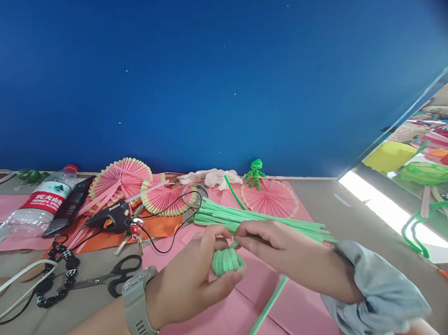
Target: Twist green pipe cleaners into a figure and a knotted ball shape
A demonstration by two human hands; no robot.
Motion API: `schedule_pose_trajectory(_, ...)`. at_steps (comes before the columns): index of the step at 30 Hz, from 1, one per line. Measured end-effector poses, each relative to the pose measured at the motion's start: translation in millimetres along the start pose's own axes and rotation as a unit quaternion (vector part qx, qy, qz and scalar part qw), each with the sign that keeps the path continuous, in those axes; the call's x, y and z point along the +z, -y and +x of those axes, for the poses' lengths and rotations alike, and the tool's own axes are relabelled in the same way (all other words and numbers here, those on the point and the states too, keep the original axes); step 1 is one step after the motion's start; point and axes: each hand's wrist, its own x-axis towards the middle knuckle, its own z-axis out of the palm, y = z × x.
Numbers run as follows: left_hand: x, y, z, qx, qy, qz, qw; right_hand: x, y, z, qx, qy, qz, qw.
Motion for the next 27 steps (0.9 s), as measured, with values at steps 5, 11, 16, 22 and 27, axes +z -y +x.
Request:
schedule_pose_trajectory(5, 0.9, -2, 4, -0.023, 0.010, 0.065, 0.998, 11, 6, -11, -0.057, -0.053, -0.116, 0.990)
schedule_pose_trajectory(11, 1.7, -1, 8, -0.011, 0.008, 0.066, 0.998, 28, 7, -13, -0.087, -0.049, -0.300, 0.949)
schedule_pose_trajectory(16, -1.0, -4, 9, -0.011, -0.015, 0.022, 1.000, 27, 8, -14, -0.091, -0.076, -0.254, 0.960)
schedule_pose_trajectory(22, 0.6, 0, 9, -0.023, -0.062, -0.013, 0.998, 29, 11, -16, -0.094, -0.107, -0.144, 0.979)
schedule_pose_trajectory(27, 5.0, 2, 6, -0.009, -0.101, -0.129, 0.986, 32, 9, -15, -0.106, -0.116, -0.105, 0.982)
